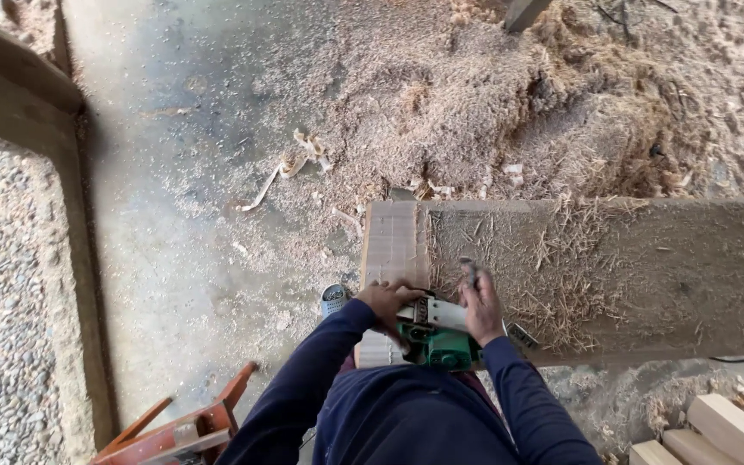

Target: Adjusting and inspecting the blades and plate of an electric power planer.

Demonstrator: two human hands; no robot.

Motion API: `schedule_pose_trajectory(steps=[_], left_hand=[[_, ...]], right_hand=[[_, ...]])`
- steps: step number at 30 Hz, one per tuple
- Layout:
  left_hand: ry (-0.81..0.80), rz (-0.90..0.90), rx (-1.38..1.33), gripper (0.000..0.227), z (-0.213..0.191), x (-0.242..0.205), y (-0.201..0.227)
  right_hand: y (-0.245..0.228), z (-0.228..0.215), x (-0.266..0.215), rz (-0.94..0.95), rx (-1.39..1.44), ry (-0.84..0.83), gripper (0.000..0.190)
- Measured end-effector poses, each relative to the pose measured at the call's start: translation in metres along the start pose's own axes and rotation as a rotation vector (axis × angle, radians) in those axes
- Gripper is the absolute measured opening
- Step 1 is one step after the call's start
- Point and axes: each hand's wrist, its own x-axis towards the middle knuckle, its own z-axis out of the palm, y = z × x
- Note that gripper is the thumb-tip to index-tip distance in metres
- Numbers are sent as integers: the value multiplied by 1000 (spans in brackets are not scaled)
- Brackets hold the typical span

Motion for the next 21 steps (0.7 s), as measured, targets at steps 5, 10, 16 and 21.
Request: schedule_pose_trajectory(steps=[5, 10, 16, 21], left_hand=[[38, -105, 91, 139, 26, 2, -7], [149, -143, -47, 132, 33, 1, -6], [80, -247, -25, 141, 17, -10, 14], [67, -266, -18, 144, 19, -6, 14]], right_hand=[[-30, -10, 8, -149, -624, -375, 33], [-37, -3, 19, -518, -635, -609, 21], [-37, 17, 39, -526, -860, -814, 22], [-25, 28, 55, -537, -928, -927, 22]])
